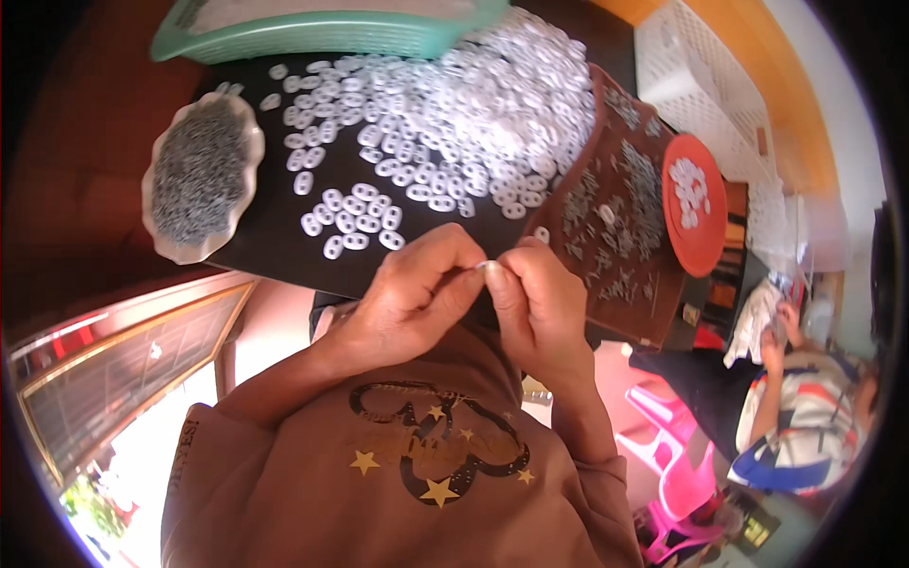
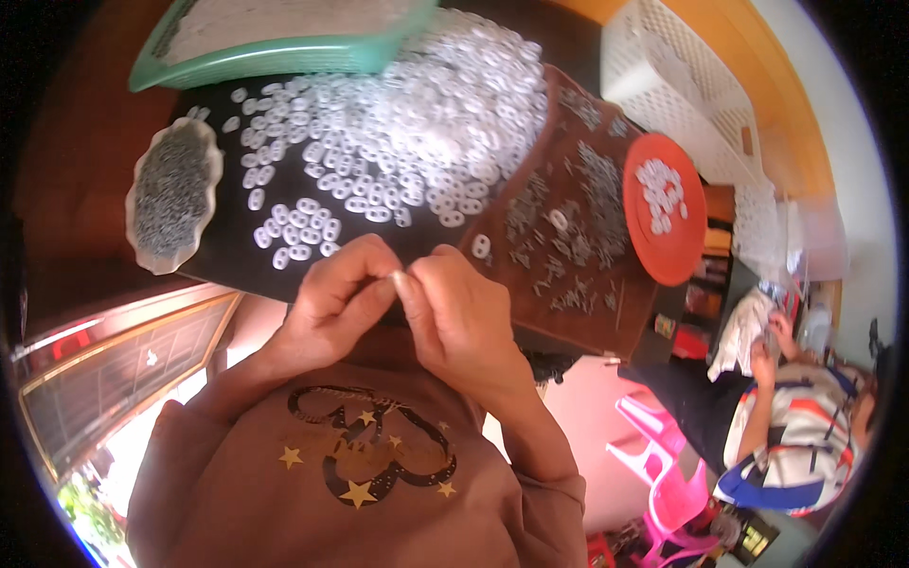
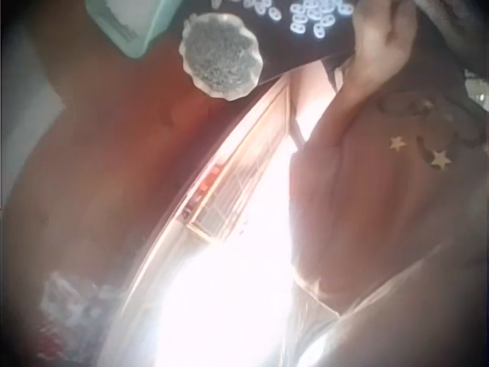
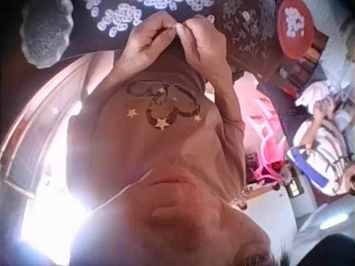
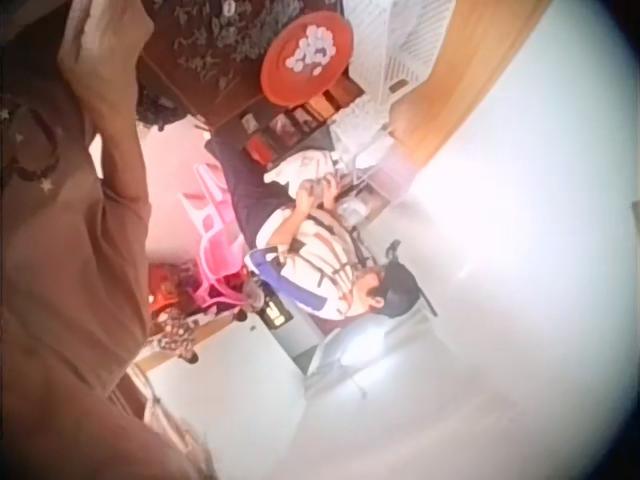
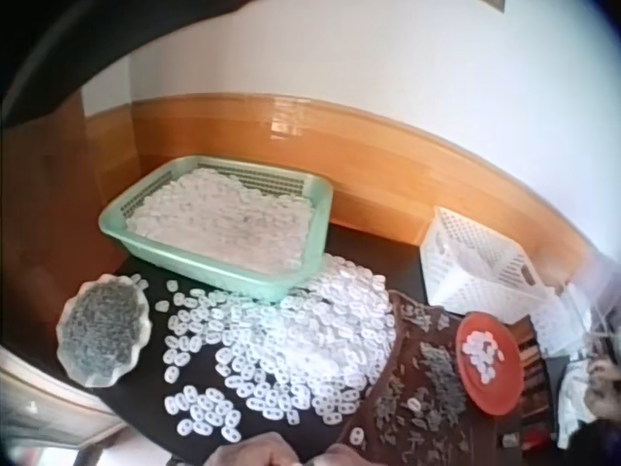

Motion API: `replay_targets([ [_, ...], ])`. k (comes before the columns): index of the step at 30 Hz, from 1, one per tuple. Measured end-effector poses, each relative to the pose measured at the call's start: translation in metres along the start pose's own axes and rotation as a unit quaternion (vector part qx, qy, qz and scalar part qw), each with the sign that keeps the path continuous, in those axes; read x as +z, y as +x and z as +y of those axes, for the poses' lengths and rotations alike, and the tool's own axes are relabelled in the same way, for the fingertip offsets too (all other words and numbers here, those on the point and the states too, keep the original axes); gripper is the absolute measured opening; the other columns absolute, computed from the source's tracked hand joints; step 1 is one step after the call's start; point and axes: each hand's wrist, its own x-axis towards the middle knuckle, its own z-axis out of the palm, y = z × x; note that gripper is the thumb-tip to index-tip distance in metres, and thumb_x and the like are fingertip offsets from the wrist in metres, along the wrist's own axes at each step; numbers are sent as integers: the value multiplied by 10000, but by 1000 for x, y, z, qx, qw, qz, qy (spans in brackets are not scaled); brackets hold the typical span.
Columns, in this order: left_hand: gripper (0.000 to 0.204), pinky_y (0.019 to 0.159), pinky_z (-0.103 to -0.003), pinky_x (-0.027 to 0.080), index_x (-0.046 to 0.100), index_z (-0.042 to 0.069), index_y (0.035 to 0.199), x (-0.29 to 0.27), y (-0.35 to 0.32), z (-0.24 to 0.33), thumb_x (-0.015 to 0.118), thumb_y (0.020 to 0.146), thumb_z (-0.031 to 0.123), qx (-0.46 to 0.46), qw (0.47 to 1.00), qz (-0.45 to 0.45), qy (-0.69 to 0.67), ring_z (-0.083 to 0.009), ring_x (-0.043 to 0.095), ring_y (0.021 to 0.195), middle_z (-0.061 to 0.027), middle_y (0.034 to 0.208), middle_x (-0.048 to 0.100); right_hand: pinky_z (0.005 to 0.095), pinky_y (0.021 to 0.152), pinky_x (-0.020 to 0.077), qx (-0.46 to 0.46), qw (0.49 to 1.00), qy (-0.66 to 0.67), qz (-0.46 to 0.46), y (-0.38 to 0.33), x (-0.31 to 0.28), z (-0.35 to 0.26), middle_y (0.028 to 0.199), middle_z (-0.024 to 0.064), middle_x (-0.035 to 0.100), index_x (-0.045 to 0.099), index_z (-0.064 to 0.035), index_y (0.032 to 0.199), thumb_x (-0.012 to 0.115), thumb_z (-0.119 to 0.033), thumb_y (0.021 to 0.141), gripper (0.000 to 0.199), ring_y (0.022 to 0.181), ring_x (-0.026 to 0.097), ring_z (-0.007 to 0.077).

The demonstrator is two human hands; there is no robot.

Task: The person is manually assembling small white plastic parts by inserting metal pins into them.

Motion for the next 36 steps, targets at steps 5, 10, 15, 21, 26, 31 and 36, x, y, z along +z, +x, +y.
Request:
replay_targets([
  [5,57,581,-251,367,554,-2,923,6,-4,-10,571,978,-3,-9,998,-9,-56,-87,425,668,-25,799,493,410,511,419,2,999,21,-49,-11,-11,-1,737,125,520,546,-37,921,633,-65,936,92,608,551,323],
  [10,70,605,-228,368,562,0,957,9,-3,-4,569,1007,49,-19,999,-10,-44,-70,424,690,-9,807,497,399,561,456,4,997,30,-72,-10,-26,4,774,135,553,581,-30,944,623,-70,943,59,657,583,338],
  [15,93,667,-205,400,578,40,1022,13,-8,-2,540,1042,122,-89,991,14,-99,-48,458,743,27,847,536,362,610,491,69,995,3,-64,5,-62,10,818,133,591,606,-22,970,661,-95,930,100,692,621,303],
  [21,129,660,-190,435,582,34,1075,18,-5,3,531,1052,149,-102,970,39,-218,-33,497,728,10,861,586,274,546,442,-34,997,31,-68,16,-31,2,771,94,562,566,-4,950,658,-18,927,96,616,567,159],
  [26,155,655,-196,467,583,24,1123,22,-7,3,512,1058,145,-133,960,27,-244,-46,538,723,-7,874,621,291,530,445,-44,997,45,-35,11,-20,10,738,93,556,564,-7,940,655,-22,935,92,584,578,173],
  [31,160,641,-201,471,579,15,1128,18,-7,0,509,1058,140,-132,976,-11,-175,-49,539,707,-12,875,624,305,539,456,-28,998,34,-48,7,-21,12,746,106,571,572,-10,936,652,-26,934,82,598,593,206],
  [36,155,639,-203,466,577,13,1098,17,-9,-3,506,1059,146,-153,971,7,-181,-47,533,701,-10,861,615,397,680,521,-10,998,-37,-42,14,-63,30,899,152,635,623,-25,997,625,-81,943,78,766,644,336],
])
